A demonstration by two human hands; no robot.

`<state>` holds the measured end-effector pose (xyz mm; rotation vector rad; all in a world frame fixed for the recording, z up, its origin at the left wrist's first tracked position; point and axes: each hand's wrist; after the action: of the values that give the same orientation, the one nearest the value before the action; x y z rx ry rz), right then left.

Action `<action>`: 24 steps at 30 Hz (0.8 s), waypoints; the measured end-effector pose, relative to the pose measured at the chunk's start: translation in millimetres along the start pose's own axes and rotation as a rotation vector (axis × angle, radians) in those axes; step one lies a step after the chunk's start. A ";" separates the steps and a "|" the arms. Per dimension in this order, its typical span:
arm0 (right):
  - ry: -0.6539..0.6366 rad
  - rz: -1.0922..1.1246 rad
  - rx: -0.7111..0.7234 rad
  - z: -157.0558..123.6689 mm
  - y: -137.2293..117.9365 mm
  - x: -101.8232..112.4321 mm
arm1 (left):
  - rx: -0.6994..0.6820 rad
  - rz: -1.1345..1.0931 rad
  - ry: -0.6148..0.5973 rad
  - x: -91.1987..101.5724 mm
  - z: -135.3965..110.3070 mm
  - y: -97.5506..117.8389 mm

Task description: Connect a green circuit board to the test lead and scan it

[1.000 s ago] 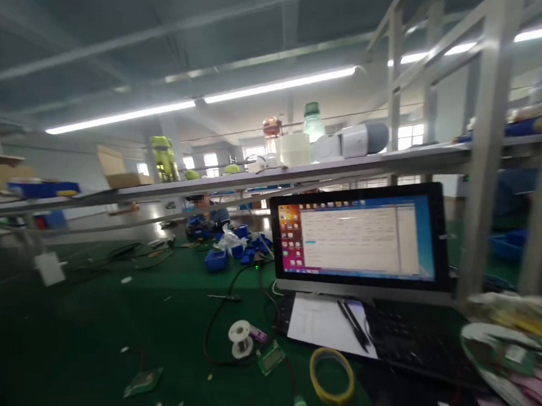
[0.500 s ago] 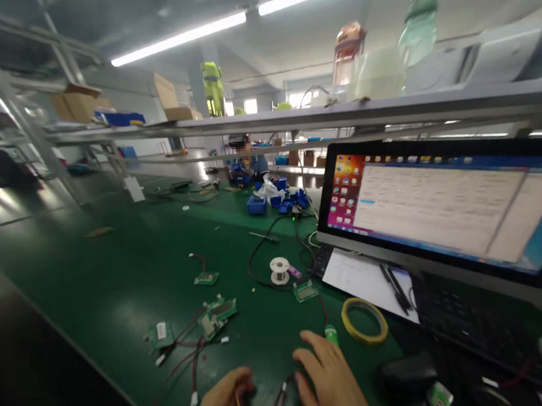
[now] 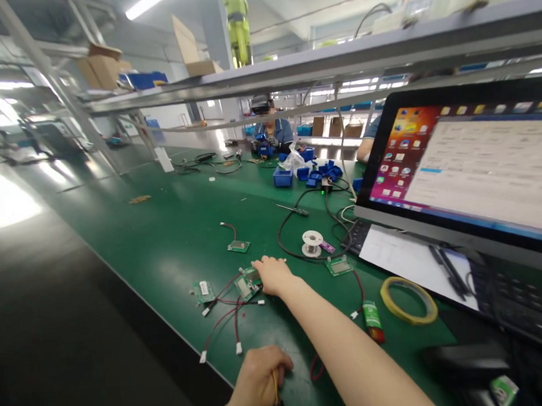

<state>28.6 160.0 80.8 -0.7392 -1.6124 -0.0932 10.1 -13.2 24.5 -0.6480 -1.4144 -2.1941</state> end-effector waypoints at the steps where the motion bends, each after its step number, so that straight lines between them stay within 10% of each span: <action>1: -0.032 0.009 0.011 5.1 2.1 0.3 | 0.006 -0.004 0.000 0.4 -0.3 0.3; 13: 0.101 0.480 0.073 -19.3 24.9 2.0 | 0.014 -0.031 -0.003 3.3 -0.3 1.7; 24: -0.372 0.526 -0.116 -97.3 89.4 27.6 | -0.086 -0.069 0.100 7.0 -10.7 5.9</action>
<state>157.8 196.4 94.2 -1.3064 -1.7141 0.3524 6.6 -26.1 29.0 -0.5176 -1.3165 -2.3177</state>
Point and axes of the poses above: each hand's wrist, its own z-axis towards the middle knuckle, its own x-axis out of the back of the hand, y = z × x, and after that the axes turned 9 degrees about -y, right-handed
